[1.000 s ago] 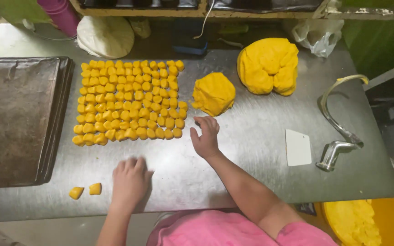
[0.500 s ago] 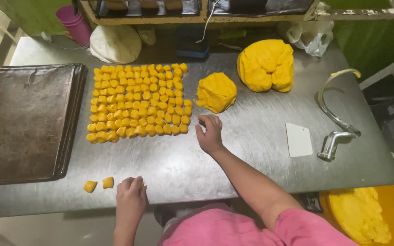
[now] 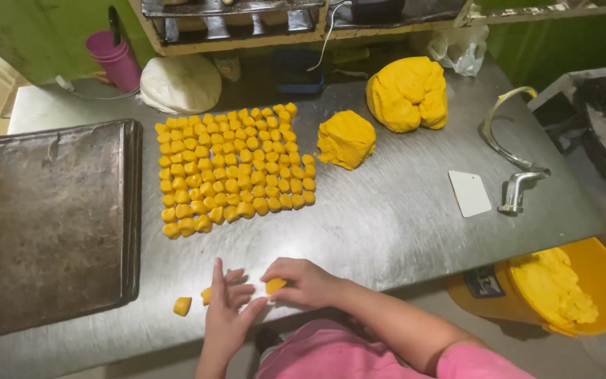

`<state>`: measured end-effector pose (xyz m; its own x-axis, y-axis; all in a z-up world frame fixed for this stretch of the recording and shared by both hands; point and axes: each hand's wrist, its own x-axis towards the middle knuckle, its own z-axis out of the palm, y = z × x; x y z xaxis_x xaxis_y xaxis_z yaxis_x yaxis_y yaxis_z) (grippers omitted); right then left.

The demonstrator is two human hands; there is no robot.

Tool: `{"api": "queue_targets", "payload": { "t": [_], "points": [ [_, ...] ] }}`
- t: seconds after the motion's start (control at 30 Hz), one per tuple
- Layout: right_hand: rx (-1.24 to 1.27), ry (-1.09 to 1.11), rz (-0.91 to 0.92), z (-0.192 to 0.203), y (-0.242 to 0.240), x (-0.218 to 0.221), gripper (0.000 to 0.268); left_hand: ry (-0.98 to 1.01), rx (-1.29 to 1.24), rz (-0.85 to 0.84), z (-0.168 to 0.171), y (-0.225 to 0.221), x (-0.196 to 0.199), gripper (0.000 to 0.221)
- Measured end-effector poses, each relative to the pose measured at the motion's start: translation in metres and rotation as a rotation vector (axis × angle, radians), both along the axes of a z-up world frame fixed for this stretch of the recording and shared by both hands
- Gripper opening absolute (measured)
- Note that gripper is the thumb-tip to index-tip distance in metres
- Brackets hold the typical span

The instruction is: Rolling dough into ropes, cutting them into small uniform pieces with a scraper, and arranging them on a workbench

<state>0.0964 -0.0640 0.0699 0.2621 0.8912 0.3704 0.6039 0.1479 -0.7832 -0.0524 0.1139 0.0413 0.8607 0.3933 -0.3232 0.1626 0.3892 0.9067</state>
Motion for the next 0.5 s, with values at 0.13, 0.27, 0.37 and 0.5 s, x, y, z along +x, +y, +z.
{"api": "queue_targets", "payload": {
  "t": [0.13,0.27,0.37,0.5],
  "points": [
    [-0.171,0.437,-0.33,-0.029,-0.024,0.005,0.033,0.252,1.392,-0.026,-0.034,0.05,-0.023,0.092],
    [-0.204,0.675,-0.553,-0.059,-0.061,0.015,0.033,0.45,1.651,-0.032,-0.073,0.075,-0.035,0.071],
    [-0.228,0.653,-0.604,-0.064,-0.087,0.023,0.033,0.378,1.594,-0.043,-0.081,0.076,-0.033,0.066],
    [-0.171,0.776,-0.612,-0.066,-0.107,0.04,0.034,0.385,1.621,-0.033,-0.085,0.079,-0.039,0.073]
  ]
}}
